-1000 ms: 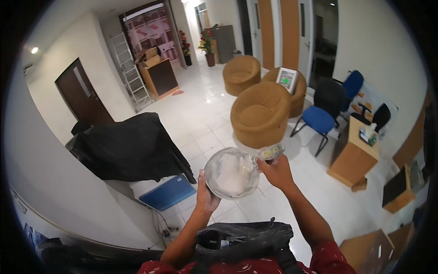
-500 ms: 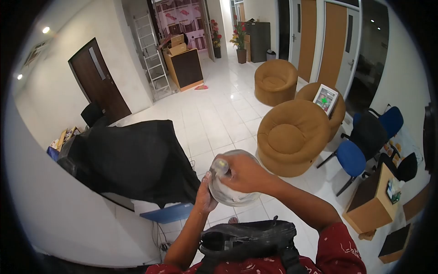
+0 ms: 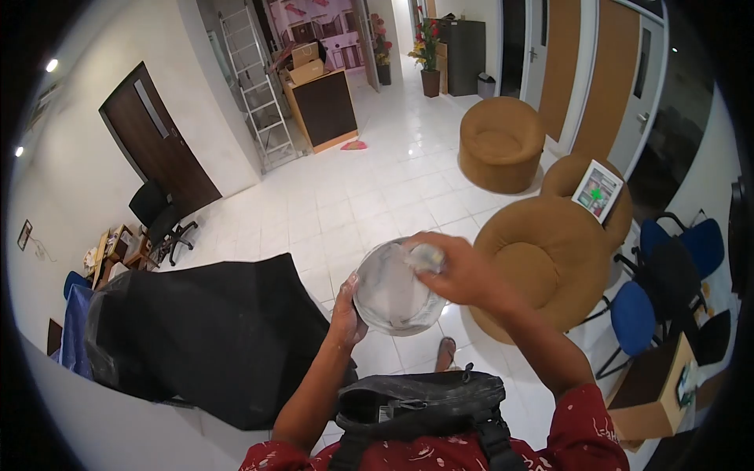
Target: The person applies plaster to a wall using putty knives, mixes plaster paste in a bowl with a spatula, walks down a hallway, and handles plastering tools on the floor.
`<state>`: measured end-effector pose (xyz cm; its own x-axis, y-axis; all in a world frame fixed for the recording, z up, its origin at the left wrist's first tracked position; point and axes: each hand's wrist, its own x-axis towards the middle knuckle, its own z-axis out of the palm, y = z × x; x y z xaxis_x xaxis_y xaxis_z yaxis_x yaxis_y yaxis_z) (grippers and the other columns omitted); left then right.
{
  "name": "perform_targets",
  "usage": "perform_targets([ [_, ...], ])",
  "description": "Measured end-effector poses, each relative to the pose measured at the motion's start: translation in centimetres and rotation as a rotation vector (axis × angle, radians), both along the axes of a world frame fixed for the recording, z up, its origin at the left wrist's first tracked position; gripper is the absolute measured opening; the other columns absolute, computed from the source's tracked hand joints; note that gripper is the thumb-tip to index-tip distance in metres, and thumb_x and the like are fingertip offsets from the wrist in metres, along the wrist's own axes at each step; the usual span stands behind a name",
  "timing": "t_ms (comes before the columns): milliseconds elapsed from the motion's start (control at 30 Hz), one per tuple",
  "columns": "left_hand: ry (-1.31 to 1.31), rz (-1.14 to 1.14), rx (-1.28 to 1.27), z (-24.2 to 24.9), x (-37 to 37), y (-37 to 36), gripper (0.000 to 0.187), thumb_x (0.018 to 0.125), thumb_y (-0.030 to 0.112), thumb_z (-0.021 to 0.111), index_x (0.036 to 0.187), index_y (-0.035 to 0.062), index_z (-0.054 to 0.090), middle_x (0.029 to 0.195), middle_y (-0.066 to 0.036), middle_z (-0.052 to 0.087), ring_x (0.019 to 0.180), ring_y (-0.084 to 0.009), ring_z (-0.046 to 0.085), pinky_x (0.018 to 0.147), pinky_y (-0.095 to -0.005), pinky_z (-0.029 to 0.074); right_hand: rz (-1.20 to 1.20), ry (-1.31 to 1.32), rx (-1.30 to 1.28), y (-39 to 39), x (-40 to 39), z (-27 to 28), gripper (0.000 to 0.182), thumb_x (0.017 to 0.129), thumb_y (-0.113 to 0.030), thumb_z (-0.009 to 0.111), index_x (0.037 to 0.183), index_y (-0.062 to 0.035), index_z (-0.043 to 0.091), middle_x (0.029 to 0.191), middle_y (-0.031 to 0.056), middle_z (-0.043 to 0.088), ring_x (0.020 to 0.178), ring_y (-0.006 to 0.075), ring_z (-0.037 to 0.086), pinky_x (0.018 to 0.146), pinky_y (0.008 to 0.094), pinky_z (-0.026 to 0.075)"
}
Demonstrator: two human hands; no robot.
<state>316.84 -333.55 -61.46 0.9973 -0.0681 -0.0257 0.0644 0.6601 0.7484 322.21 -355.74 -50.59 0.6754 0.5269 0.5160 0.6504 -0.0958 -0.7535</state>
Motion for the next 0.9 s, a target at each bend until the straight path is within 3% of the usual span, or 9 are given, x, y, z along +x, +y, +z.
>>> perform_targets([
  [33, 0.003, 0.007, 0.011, 0.1, 2.6, 0.2, 0.053, 0.100, 0.043, 0.047, 0.134, 0.0022, 0.047, 0.128, -0.013, 0.057, 0.119, -0.0234, 0.056, 0.105, -0.0395, 0.045, 0.038, -0.121, 0.035, 1.0, 2.5, -0.9, 0.029, 0.079, -0.003, 0.067, 0.108, -0.0008, 0.064, 0.100, 0.0165, 0.068, 0.088, 0.0252, 0.066, 0.078, 0.0346, 0.052],
  [67, 0.009, 0.013, 0.017, -0.4, 5.6, 0.5, 0.053, 0.100, 0.044, 0.047, 0.133, 0.0026, 0.047, 0.126, -0.012, 0.058, 0.118, -0.0231, 0.057, 0.103, -0.0391, 0.046, 0.084, -0.195, -0.038, 1.7, 4.8, -0.9, 0.038, 0.073, -0.001, 0.069, 0.111, -0.0026, 0.064, 0.111, 0.0169, 0.065, 0.102, 0.0335, 0.063, 0.087, 0.0392, 0.051],
  [133, 0.025, 0.035, 0.027, -1.2, 11.6, 1.5, 0.052, 0.099, 0.045, 0.048, 0.131, 0.0035, 0.049, 0.124, -0.012, 0.059, 0.114, -0.0225, 0.058, 0.100, -0.0383, 0.048, 0.176, -0.332, -0.192, 3.1, 10.1, -1.8, 0.045, 0.070, 0.000, 0.068, 0.115, -0.0057, 0.063, 0.111, 0.0152, 0.064, 0.107, 0.0355, 0.059, 0.092, 0.0423, 0.049],
  [233, 0.073, 0.078, 0.016, 0.0, 20.1, 2.9, 0.052, 0.098, 0.047, 0.049, 0.129, 0.0048, 0.050, 0.122, -0.011, 0.059, 0.110, -0.0215, 0.060, 0.097, -0.0375, 0.050, 0.466, -0.381, -0.363, 5.3, 18.1, -3.2, 0.033, 0.078, -0.001, 0.062, 0.109, -0.0102, 0.060, 0.105, 0.0136, 0.061, 0.107, 0.0329, 0.057, 0.089, 0.0447, 0.050],
  [433, 0.148, 0.201, -0.009, 0.0, 34.9, 6.4, 0.047, 0.098, 0.043, 0.051, 0.127, 0.0064, 0.052, 0.117, -0.009, 0.062, 0.106, -0.0201, 0.062, 0.093, -0.0361, 0.053, 0.762, -0.521, -0.727, 8.5, 34.4, 0.3, 0.036, 0.078, 0.004, 0.059, 0.112, -0.0072, 0.057, 0.106, 0.0159, 0.059, 0.110, 0.0337, 0.057, 0.087, 0.0418, 0.053],
  [567, 0.143, 0.233, -0.028, -1.2, 45.0, 9.1, 0.045, 0.098, 0.041, 0.052, 0.126, 0.0068, 0.052, 0.116, -0.008, 0.062, 0.107, -0.0195, 0.062, 0.094, -0.0361, 0.052, 0.808, -0.483, -0.700, 11.1, 44.8, -0.5, 0.030, 0.079, 0.004, 0.059, 0.107, -0.0057, 0.056, 0.118, 0.0189, 0.059, 0.119, 0.0354, 0.054, 0.091, 0.0433, 0.052],
  [667, 0.105, 0.230, -0.018, -2.2, 53.3, 11.9, 0.044, 0.098, 0.041, 0.051, 0.126, 0.0068, 0.052, 0.117, -0.008, 0.062, 0.107, -0.0191, 0.062, 0.095, -0.0366, 0.051, 0.855, -0.386, -0.881, 14.0, 52.2, 0.1, 0.029, 0.080, 0.003, 0.058, 0.107, -0.0055, 0.056, 0.119, 0.0190, 0.059, 0.119, 0.0357, 0.054, 0.093, 0.0432, 0.051],
  [767, 0.087, 0.196, -0.010, -2.2, 62.7, 15.8, 0.046, 0.098, 0.042, 0.050, 0.126, 0.0048, 0.052, 0.118, -0.009, 0.062, 0.108, -0.0196, 0.061, 0.095, -0.0371, 0.051, 0.763, -0.480, -0.756, 16.0, 61.0, -1.5, 0.026, 0.079, 0.001, 0.059, 0.105, -0.0055, 0.057, 0.115, 0.0170, 0.060, 0.119, 0.0342, 0.054, 0.093, 0.0421, 0.051],
  [900, 0.010, 0.094, 0.046, 0.5, 76.2, 19.6, 0.048, 0.099, 0.041, 0.052, 0.127, 0.0025, 0.052, 0.120, -0.009, 0.060, 0.109, -0.0190, 0.060, 0.096, -0.0357, 0.050, 0.697, -0.326, -0.751, 19.0, 73.1, 2.5, 0.030, 0.076, -0.003, 0.065, 0.105, -0.0060, 0.060, 0.111, 0.0118, 0.062, 0.119, 0.0303, 0.054, 0.097, 0.0415, 0.049],
])
